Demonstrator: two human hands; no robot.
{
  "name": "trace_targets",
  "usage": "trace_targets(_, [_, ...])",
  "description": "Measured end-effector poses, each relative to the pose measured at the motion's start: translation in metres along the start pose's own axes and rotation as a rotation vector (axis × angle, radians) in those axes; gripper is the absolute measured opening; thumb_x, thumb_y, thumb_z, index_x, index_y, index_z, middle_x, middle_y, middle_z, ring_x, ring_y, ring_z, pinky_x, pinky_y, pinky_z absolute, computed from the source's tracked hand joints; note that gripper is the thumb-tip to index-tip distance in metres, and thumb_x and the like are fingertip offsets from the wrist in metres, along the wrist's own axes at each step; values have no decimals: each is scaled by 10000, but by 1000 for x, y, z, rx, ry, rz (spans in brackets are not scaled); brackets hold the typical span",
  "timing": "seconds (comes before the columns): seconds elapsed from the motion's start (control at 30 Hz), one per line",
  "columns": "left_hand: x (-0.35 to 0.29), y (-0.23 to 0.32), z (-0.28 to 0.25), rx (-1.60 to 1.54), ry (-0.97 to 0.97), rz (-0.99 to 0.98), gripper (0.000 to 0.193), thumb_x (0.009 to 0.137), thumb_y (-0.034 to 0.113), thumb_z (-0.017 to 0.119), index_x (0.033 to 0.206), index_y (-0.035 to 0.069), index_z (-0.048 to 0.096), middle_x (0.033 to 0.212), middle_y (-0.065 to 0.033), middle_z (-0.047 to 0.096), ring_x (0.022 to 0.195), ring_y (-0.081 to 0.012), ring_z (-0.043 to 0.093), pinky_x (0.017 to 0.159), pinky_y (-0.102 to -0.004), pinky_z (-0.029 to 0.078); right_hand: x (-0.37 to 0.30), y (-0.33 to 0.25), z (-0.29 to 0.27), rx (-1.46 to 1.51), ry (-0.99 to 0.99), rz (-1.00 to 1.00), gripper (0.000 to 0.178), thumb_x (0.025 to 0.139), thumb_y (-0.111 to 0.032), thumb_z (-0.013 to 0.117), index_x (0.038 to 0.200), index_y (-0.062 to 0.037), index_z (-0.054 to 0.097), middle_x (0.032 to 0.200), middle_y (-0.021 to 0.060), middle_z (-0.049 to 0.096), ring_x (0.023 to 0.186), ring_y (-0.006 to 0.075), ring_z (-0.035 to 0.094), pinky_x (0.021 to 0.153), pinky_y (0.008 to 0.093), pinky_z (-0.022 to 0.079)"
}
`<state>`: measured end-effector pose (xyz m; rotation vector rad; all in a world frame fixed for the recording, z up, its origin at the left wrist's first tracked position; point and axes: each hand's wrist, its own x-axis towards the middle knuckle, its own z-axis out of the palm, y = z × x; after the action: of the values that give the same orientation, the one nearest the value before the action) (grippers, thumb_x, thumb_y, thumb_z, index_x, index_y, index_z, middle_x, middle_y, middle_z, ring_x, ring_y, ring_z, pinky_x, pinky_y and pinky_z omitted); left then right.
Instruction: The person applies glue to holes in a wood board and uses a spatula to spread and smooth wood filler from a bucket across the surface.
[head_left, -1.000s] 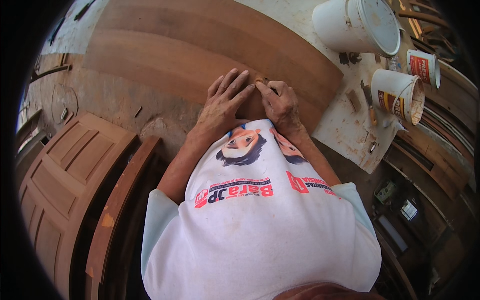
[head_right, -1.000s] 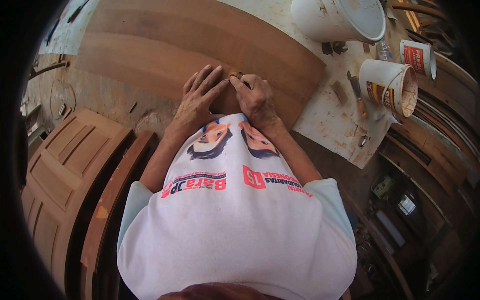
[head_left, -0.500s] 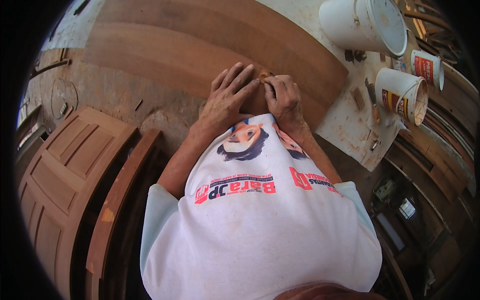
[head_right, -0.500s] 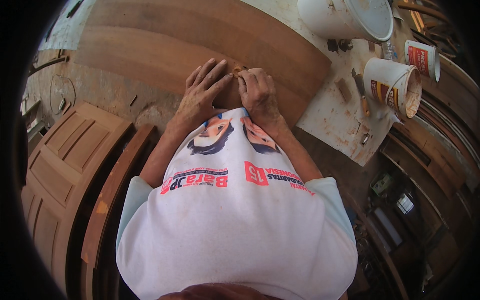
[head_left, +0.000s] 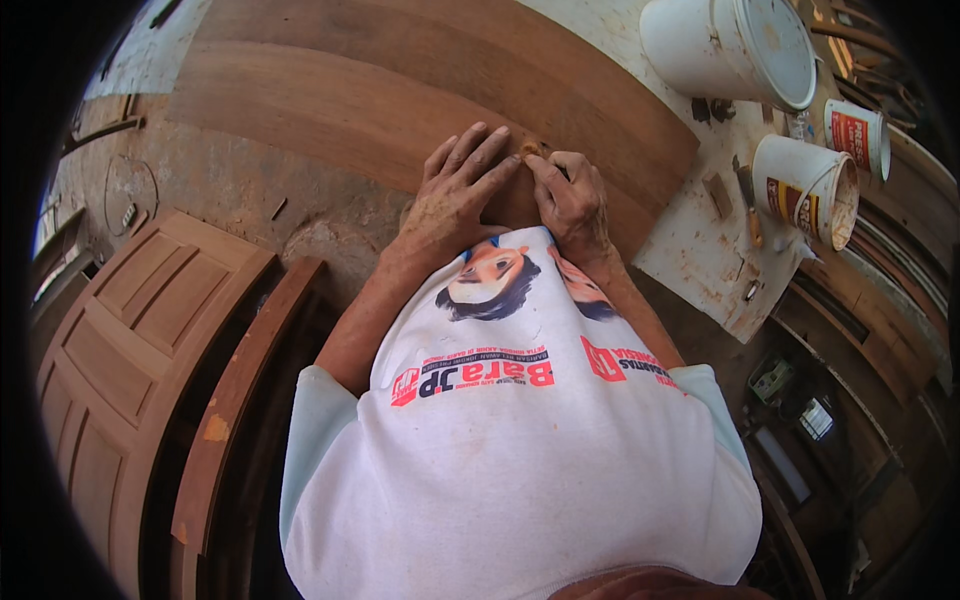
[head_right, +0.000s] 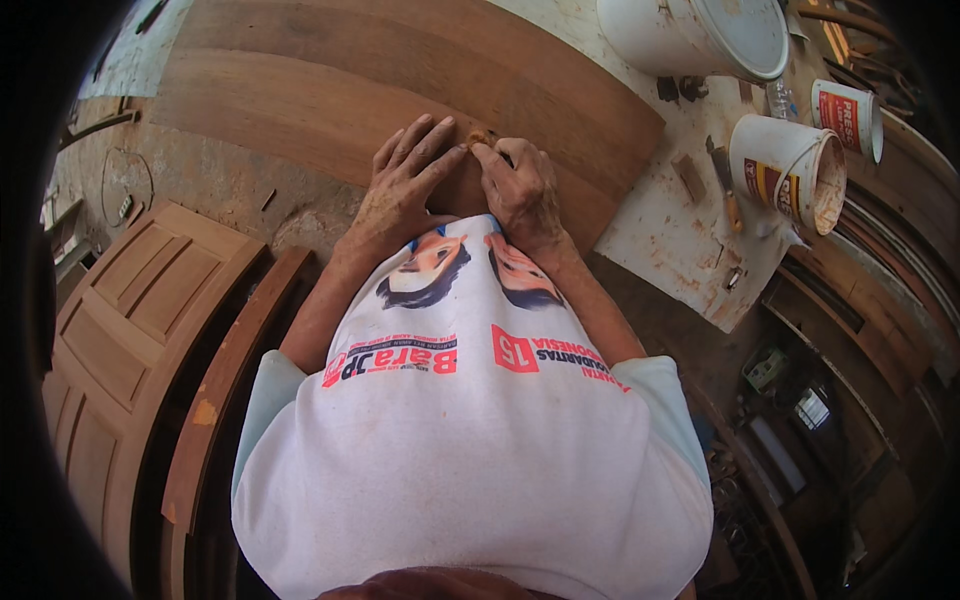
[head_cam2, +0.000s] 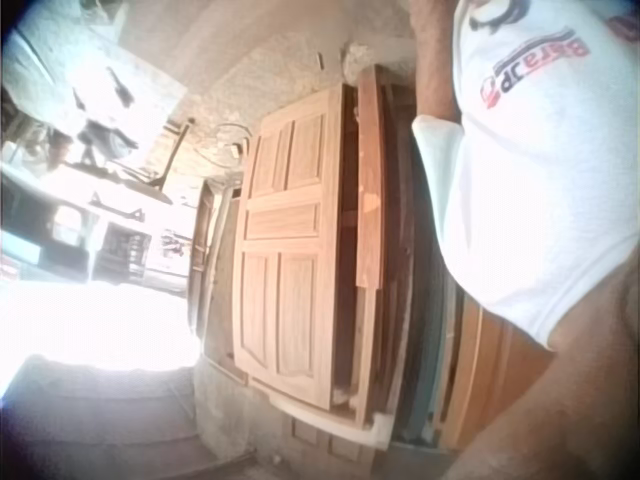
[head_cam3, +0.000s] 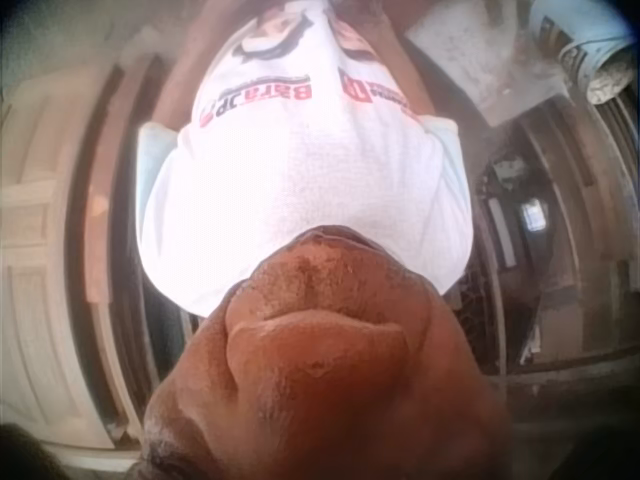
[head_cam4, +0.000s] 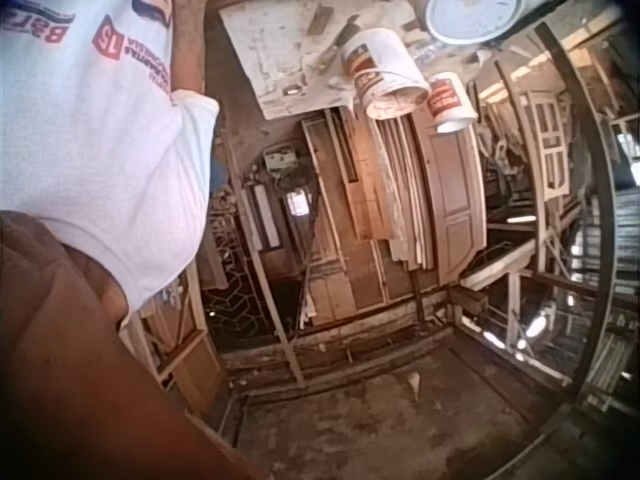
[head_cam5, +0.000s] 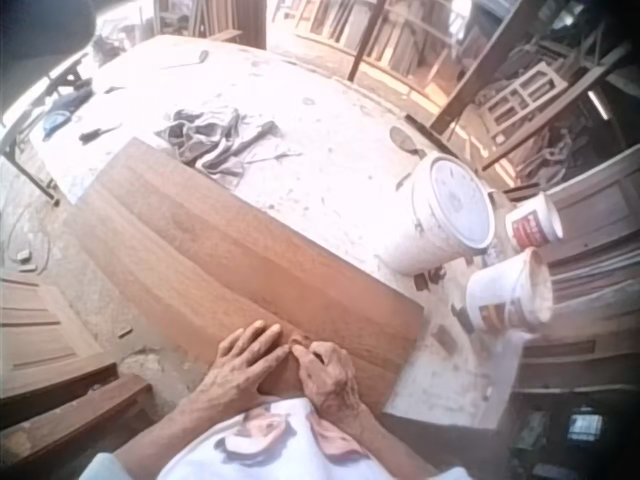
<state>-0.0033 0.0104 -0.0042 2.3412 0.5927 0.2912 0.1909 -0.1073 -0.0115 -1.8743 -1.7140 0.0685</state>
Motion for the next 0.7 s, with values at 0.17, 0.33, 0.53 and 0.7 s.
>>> trace_targets(0.17, [1,3,-2,0,9,0,976,635,357,984,1519,151,625,1728,-90,423,1634,-306,312,1334,-498,252,9,-11,-2,-3,-22,54,299,908,-21,776,1198,-69,724,1076,94,664,960,300,683,785,448,515])
trace_targets(0.33, [1,-1,1,19,6,10,1016,630,432,993,1540,187,612,1739,-81,413,1643,-300,295,1344,-506,232,16,-20,-4,13,-70,147,236,940,-51,764,1169,-61,707,1090,117,684,982,324,696,791,457,517])
trace_targets(0.53, [1,1,-2,31,5,10,1001,635,386,989,1536,164,613,1734,-92,417,1638,-305,303,1340,-497,237,8,-10,-2,77,-31,75,261,942,-42,757,1198,-71,714,1089,100,667,984,301,677,837,451,503])
trace_targets(0.7, [-2,3,-2,19,12,7,999,634,366,987,1535,150,613,1738,-94,410,1642,-307,295,1339,-496,235,-7,-7,-5,20,-9,-61,367,912,-10,776,1273,-60,735,1090,94,647,964,297,661,837,443,522])
